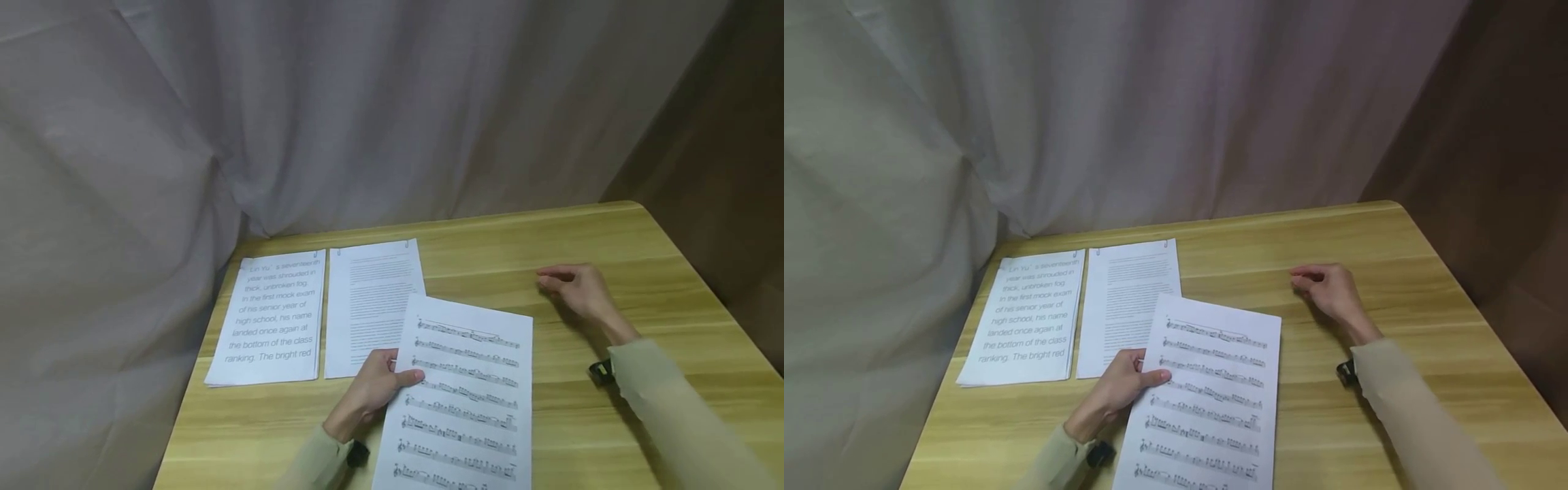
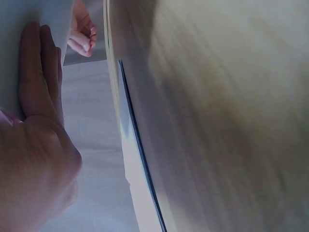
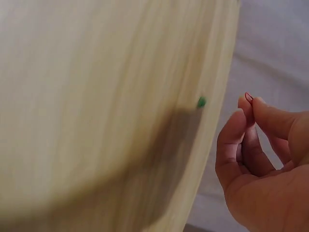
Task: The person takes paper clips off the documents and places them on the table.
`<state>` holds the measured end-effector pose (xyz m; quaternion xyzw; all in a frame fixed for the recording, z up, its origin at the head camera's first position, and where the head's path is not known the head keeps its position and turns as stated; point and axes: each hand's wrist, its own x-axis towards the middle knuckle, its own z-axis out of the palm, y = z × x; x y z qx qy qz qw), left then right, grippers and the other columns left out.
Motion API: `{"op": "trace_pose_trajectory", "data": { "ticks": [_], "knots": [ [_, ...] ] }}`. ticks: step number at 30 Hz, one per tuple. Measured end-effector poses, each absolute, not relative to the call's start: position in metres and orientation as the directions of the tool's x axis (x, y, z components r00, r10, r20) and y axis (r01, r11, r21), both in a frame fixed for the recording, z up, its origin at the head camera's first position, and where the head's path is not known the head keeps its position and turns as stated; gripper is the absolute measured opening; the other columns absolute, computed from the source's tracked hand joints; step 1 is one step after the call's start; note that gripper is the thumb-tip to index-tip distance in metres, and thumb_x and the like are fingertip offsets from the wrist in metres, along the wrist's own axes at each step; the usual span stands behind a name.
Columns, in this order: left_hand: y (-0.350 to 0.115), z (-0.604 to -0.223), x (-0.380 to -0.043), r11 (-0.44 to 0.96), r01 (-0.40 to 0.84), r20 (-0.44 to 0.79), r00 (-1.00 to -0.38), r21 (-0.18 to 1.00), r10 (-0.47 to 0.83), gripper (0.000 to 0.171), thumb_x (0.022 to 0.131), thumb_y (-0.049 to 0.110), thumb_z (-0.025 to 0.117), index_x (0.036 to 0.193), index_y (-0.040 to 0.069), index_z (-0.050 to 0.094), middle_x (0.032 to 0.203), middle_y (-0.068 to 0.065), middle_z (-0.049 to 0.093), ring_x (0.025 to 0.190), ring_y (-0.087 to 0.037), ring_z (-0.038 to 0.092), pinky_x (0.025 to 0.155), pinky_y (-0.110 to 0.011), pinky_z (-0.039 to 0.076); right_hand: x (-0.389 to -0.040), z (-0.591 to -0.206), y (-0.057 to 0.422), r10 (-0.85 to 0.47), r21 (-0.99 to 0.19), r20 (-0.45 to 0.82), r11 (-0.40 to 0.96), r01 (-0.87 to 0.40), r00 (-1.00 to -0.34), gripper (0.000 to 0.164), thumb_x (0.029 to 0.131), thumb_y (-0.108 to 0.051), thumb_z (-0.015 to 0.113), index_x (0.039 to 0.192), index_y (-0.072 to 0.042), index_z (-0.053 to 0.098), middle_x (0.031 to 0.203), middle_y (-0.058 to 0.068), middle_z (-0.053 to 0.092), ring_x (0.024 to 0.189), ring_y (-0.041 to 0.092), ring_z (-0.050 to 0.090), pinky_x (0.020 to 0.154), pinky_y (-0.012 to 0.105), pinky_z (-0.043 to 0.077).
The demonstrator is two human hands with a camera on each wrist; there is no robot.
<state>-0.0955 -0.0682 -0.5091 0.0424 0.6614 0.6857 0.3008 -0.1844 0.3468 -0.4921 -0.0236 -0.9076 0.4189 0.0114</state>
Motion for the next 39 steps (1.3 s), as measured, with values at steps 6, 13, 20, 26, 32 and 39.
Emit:
{"op": "trace_pose_trajectory", "data": {
  "ticks": [6,13,20,26,32,39],
  "knots": [
    [-0.069,-0.509,-0.095,0.054,-0.369,-0.35,-0.811,0.928,0.469,0.026,0.098,0.002,0.075,0.124,-0.002,0.074,0.108,-0.023,0.083,0.091,-0.032,0.085,0.075,-0.038,0.07,-0.187,-0.497,0.362,0.094,-0.7,-0.036,0.709,0.092,-0.995,0.036,0.11,-0.026,0.068,0.132,0.002,0.074,0.136,0.028,0.073,0.115,0.03,0.076,0.098,0.032,0.062],
    [-0.07,-0.509,-0.095,0.058,-0.373,-0.356,-0.813,0.926,0.461,0.027,0.098,0.003,0.075,0.125,0.0,0.075,0.108,-0.022,0.084,0.09,-0.032,0.085,0.074,-0.038,0.07,-0.188,-0.504,0.366,0.077,-0.656,-0.063,0.748,0.099,-0.995,0.033,0.11,-0.023,0.067,0.128,0.003,0.076,0.135,0.033,0.072,0.127,0.055,0.066,0.107,0.067,0.053],
    [-0.069,-0.508,-0.097,0.06,-0.359,-0.345,-0.818,0.931,0.461,0.027,0.098,0.005,0.076,0.124,0.001,0.075,0.106,-0.021,0.084,0.089,-0.031,0.086,0.074,-0.037,0.07,-0.19,-0.504,0.364,0.071,-0.644,-0.108,0.755,0.124,-0.992,0.035,0.111,-0.024,0.065,0.129,0.004,0.075,0.137,0.034,0.07,0.129,0.055,0.064,0.11,0.068,0.051],
    [-0.068,-0.502,-0.101,0.045,-0.36,-0.34,-0.826,0.932,0.449,0.027,0.098,0.004,0.075,0.124,-0.001,0.074,0.106,-0.022,0.084,0.088,-0.031,0.086,0.073,-0.038,0.07,-0.191,-0.508,0.362,0.087,-0.637,-0.102,0.759,0.132,-0.991,0.032,0.109,-0.022,0.067,0.127,0.003,0.076,0.136,0.034,0.071,0.127,0.056,0.064,0.107,0.067,0.053],
    [-0.071,-0.499,-0.103,0.035,-0.357,-0.335,-0.832,0.934,0.443,0.026,0.098,0.003,0.074,0.124,-0.002,0.074,0.106,-0.023,0.084,0.086,-0.03,0.086,0.074,-0.039,0.07,-0.191,-0.51,0.36,0.098,-0.625,-0.059,0.772,0.113,-0.993,0.028,0.107,-0.02,0.069,0.122,0.002,0.078,0.127,0.032,0.076,0.118,0.052,0.069,0.089,0.048,0.058],
    [-0.073,-0.496,-0.105,0.022,-0.366,-0.336,-0.826,0.93,0.452,0.028,0.098,0.002,0.074,0.126,-0.001,0.074,0.109,-0.022,0.083,0.088,-0.029,0.086,0.077,-0.04,0.071,-0.191,-0.512,0.359,0.112,-0.631,-0.045,0.767,0.115,-0.993,0.026,0.106,-0.017,0.071,0.121,0.002,0.079,0.122,0.031,0.077,0.114,0.051,0.071,0.08,0.03,0.052]
  ]
}}
